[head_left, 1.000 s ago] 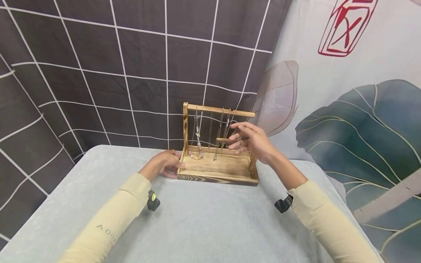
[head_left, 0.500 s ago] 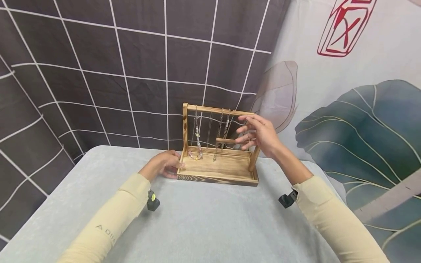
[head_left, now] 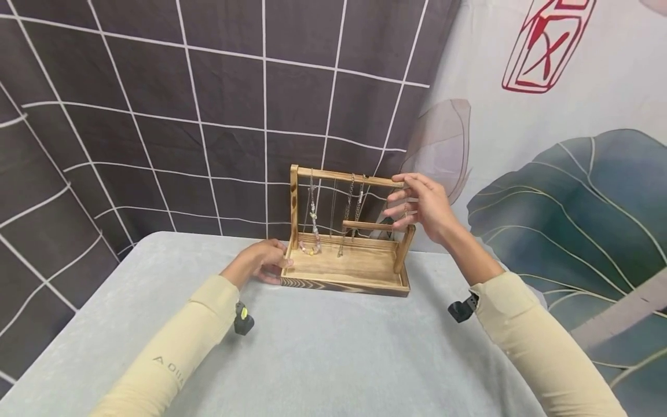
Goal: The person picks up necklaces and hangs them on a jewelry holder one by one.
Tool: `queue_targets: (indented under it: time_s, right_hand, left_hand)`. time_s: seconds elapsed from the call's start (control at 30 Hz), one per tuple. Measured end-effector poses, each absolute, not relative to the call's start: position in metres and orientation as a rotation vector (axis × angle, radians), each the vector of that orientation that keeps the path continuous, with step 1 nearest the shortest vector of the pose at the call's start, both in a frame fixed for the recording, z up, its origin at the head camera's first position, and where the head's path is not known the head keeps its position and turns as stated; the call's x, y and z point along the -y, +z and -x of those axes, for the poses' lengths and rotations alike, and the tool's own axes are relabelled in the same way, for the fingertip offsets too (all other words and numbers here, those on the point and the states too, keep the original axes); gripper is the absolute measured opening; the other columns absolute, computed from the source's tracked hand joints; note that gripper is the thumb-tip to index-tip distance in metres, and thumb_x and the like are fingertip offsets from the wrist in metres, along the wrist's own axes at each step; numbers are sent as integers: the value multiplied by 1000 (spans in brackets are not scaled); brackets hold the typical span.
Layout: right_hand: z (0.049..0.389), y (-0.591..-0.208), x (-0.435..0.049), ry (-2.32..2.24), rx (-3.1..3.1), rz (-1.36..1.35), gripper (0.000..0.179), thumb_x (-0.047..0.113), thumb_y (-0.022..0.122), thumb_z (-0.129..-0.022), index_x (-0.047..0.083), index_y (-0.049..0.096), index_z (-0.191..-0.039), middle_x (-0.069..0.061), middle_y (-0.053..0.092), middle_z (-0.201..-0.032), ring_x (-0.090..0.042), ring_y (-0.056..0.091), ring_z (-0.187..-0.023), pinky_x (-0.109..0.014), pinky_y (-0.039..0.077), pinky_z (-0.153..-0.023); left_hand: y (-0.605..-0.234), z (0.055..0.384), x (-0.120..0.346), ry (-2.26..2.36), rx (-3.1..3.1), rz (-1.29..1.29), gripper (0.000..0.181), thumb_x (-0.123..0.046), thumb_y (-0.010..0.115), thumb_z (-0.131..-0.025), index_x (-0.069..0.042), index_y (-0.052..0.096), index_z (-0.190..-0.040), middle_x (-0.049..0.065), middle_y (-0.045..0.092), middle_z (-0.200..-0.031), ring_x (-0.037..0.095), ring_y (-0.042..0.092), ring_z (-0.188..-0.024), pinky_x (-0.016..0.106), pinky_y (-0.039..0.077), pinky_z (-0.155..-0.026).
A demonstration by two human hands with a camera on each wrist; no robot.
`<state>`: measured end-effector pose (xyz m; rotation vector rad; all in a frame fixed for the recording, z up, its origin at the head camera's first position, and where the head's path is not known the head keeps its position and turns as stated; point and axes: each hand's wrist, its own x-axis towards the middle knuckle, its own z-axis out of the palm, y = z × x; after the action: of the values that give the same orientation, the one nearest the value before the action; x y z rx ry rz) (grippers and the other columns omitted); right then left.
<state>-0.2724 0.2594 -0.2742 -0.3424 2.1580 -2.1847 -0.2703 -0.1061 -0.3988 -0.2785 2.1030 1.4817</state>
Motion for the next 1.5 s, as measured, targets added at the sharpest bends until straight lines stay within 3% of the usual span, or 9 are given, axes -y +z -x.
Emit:
queue_targets:
  time_s: [0.37, 0.6, 1.17, 1.5]
  right_hand:
    - [276, -267, -270, -2215, -2186, 337, 40, 33, 45, -123, 5, 57, -149, 1, 81, -91, -18, 85, -75, -35, 72, -57]
    - [283, -265, -276, -2221, -2207, 316, 34, 33, 42, -124, 12, 60, -144, 1, 81, -92, -18, 85, -76, -35, 73, -60]
    - [295, -262, -267, -2204, -2201, 287, 33, 32, 41, -124, 11, 59, -142, 2, 82, -91, -16, 85, -78, -31, 73, -62]
    - [297, -264, -243, -2156, -2187, 333, 33, 25, 38, -125, 4, 57, -141, 0, 82, -87, -16, 85, -78, -33, 75, -77]
  left_hand:
    - [-398, 271, 105, 1471, -2100, 281, 56, -4, 68, -110, -5, 40, -159, 13, 67, -111, 23, 71, -98, 47, 73, -102]
    - [-398, 272, 104, 1452, -2108, 272, 58, -5, 68, -111, -4, 39, -161, 13, 66, -112, 23, 71, -98, 46, 72, -102]
    - [-400, 272, 104, 1457, -2106, 289, 56, -4, 68, -111, -4, 40, -160, 13, 65, -111, 23, 71, -97, 48, 72, -103]
    - [-400, 272, 104, 1472, -2101, 296, 54, -4, 68, -110, -4, 42, -157, 12, 66, -107, 23, 71, -94, 47, 73, -100]
